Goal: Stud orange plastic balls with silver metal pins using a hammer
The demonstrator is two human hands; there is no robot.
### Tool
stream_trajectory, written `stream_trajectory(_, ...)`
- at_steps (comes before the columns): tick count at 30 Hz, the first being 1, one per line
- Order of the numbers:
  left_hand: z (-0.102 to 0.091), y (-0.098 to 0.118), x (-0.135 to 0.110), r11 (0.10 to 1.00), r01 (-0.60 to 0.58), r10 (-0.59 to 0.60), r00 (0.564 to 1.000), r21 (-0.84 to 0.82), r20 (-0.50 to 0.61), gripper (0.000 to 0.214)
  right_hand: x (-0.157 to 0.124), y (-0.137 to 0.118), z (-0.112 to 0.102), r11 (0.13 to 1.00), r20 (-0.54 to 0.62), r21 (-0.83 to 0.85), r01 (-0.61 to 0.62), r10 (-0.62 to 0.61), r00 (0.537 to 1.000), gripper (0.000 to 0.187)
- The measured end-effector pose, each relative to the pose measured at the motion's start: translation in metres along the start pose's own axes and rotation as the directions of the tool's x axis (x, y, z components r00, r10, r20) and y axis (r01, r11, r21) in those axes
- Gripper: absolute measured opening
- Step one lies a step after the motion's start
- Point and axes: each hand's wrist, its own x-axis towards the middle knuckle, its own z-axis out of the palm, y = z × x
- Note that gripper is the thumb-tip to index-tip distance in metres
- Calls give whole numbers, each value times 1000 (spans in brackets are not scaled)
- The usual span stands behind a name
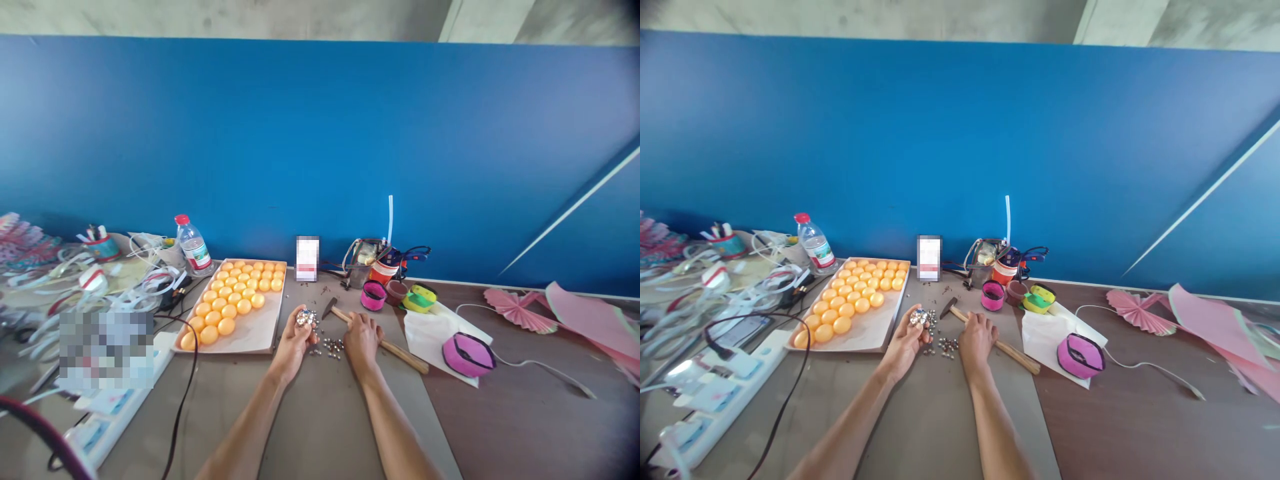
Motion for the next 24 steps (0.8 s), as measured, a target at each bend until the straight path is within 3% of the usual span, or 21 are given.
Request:
stream_trajectory(4, 1, -1, 3, 981, -96, 112, 990, 171, -84, 45, 1, 0, 1, 996, -205, 62, 61, -47, 978, 28)
stream_trajectory(9, -1, 0, 8, 947, -151, 209, 959, 284, -189, 47, -1, -7, -10, 953, -452, 148, 262, -171, 876, 25)
stream_trajectory(17, -11, -8, 12, 915, -222, 284, 947, 336, -149, 47, -10, -14, -22, 853, -530, 282, 438, -242, 813, 25)
stream_trajectory(24, -12, -12, 14, 891, -260, 323, 939, 371, -117, 47, -10, -17, -20, 825, -493, 276, 494, -319, 809, 25)
